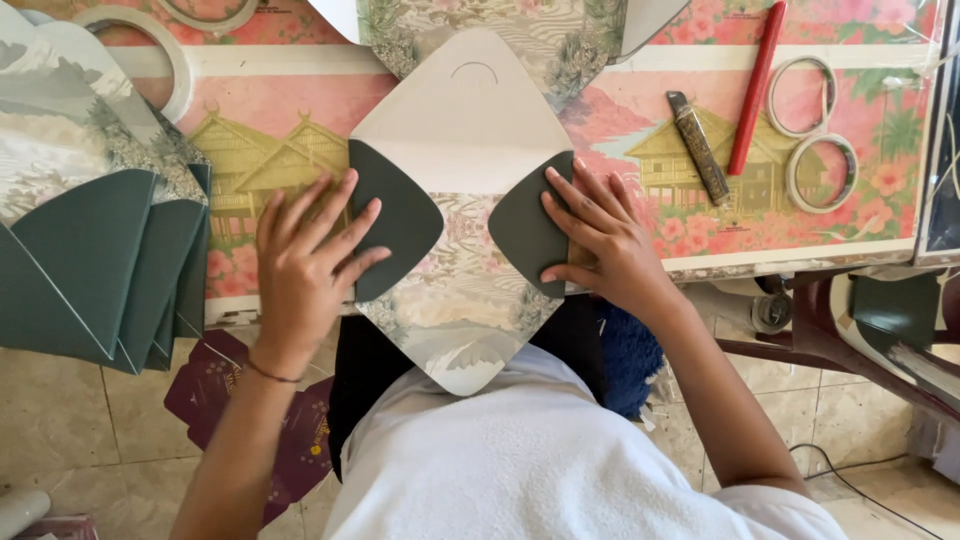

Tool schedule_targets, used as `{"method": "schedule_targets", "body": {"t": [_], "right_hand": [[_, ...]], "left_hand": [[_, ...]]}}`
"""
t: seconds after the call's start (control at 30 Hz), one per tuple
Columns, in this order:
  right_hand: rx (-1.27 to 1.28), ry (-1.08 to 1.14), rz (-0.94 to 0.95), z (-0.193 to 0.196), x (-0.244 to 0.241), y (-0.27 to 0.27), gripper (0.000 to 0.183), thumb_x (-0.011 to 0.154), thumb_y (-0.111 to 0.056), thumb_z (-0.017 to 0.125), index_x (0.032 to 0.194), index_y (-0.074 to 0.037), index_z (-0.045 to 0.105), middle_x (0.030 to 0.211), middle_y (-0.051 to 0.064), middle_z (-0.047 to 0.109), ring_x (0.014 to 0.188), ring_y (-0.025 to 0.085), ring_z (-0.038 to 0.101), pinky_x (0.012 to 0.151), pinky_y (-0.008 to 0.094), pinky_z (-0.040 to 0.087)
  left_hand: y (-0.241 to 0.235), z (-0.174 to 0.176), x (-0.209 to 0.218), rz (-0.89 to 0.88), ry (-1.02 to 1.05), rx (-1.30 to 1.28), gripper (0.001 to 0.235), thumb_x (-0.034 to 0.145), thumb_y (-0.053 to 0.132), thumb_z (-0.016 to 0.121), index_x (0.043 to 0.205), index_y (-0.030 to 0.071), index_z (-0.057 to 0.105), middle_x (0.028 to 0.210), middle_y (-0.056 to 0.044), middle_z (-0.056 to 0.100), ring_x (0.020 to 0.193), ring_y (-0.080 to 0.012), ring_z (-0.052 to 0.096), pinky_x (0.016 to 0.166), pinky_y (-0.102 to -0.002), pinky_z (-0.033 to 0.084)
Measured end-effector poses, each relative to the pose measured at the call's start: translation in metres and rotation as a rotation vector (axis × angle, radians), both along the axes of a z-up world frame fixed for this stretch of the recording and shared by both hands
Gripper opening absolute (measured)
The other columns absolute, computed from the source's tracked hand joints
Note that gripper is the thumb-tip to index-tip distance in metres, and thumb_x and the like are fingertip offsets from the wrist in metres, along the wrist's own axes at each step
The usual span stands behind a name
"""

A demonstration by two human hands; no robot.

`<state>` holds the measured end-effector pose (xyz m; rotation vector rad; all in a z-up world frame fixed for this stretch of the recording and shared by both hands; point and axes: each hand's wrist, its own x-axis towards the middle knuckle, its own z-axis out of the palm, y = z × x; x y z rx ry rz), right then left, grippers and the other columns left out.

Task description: The person sits and folds a stack of decorative paper envelopes. They pick up each envelope, fold the side flaps inward, and then fold the bottom flap up to close it. The completed envelopes are placed in a pile to the left.

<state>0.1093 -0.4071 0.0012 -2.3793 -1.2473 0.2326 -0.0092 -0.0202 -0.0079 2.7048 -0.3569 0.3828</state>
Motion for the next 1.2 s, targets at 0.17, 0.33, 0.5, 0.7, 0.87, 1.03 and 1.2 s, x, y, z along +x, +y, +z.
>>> {"method": "schedule_targets", "body": {"t": [0.17,0.33,0.5,0.7,0.87,1.03,1.2], "right_hand": [[0.120,-0.125,-0.182,-0.003,0.019,0.010,0.027,0.097,-0.029,0.086,0.123,-0.022,0.087,0.142,0.000,0.072,0.140,0.032,0.057,0.112,0.046,0.046],[-0.007,-0.068,-0.308,0.032,0.040,0.039,0.083,0.075,-0.023,0.098,0.147,-0.017,0.059,0.138,0.012,0.051,0.126,0.041,0.052,0.101,0.055,0.055],[-0.102,0.187,-0.304,0.043,0.061,0.054,0.123,0.057,-0.008,0.105,0.160,-0.007,0.038,0.137,0.016,0.045,0.129,0.044,0.049,0.091,0.065,0.062],[-0.132,0.054,-0.121,0.045,0.062,0.058,0.075,0.060,-0.016,0.101,0.120,-0.014,0.056,0.146,0.010,0.046,0.134,0.040,0.047,0.102,0.058,0.053],[0.132,0.214,0.197,0.073,0.053,0.068,0.041,0.085,0.015,0.073,0.112,-0.005,0.050,0.153,0.026,0.062,0.145,0.050,0.055,0.115,0.063,0.045],[0.110,0.324,0.198,0.058,0.059,0.058,0.037,0.092,0.011,0.067,0.122,-0.006,0.053,0.168,0.019,0.053,0.155,0.044,0.046,0.123,0.067,0.033],[0.065,0.368,0.208,0.047,0.056,0.052,0.043,0.094,0.012,0.061,0.132,-0.006,0.056,0.171,0.015,0.052,0.159,0.040,0.042,0.124,0.068,0.028]], "left_hand": [[-0.026,-0.019,-0.003,0.411,-0.070,-0.179,0.054,0.100,0.049,0.085,0.149,0.030,0.072,0.141,0.005,0.064,0.125,-0.0277,0.057,0.098,-0.048,0.044],[-0.041,-0.015,0.000,0.443,-0.001,-0.283,0.068,0.093,0.028,0.090,0.154,0.017,0.064,0.136,-0.007,0.056,0.117,-0.0378,0.051,0.094,-0.055,0.044],[-0.055,-0.006,0.002,0.473,0.040,-0.306,0.062,0.098,0.020,0.081,0.155,0.011,0.061,0.137,-0.007,0.055,0.114,-0.0372,0.051,0.089,-0.053,0.044],[-0.036,0.005,0.023,0.413,0.069,0.015,0.063,0.090,0.032,0.089,0.140,0.007,0.059,0.131,-0.010,0.052,0.111,-0.0342,0.054,0.087,-0.049,0.048],[-0.015,0.041,0.068,-0.016,0.219,0.166,0.124,0.065,0.022,0.098,0.172,0.010,0.036,0.162,-0.019,0.052,0.152,-0.0418,0.046,0.118,-0.064,0.041],[-0.004,0.018,0.076,-0.218,0.354,0.155,0.097,0.087,0.017,0.081,0.172,0.023,0.036,0.171,-0.007,0.047,0.160,-0.0315,0.038,0.129,-0.065,0.023],[-0.007,0.012,0.058,-0.220,0.371,0.165,0.088,0.093,0.013,0.071,0.172,0.024,0.035,0.182,-0.001,0.029,0.166,-0.0300,0.026,0.125,-0.073,0.026]]}}
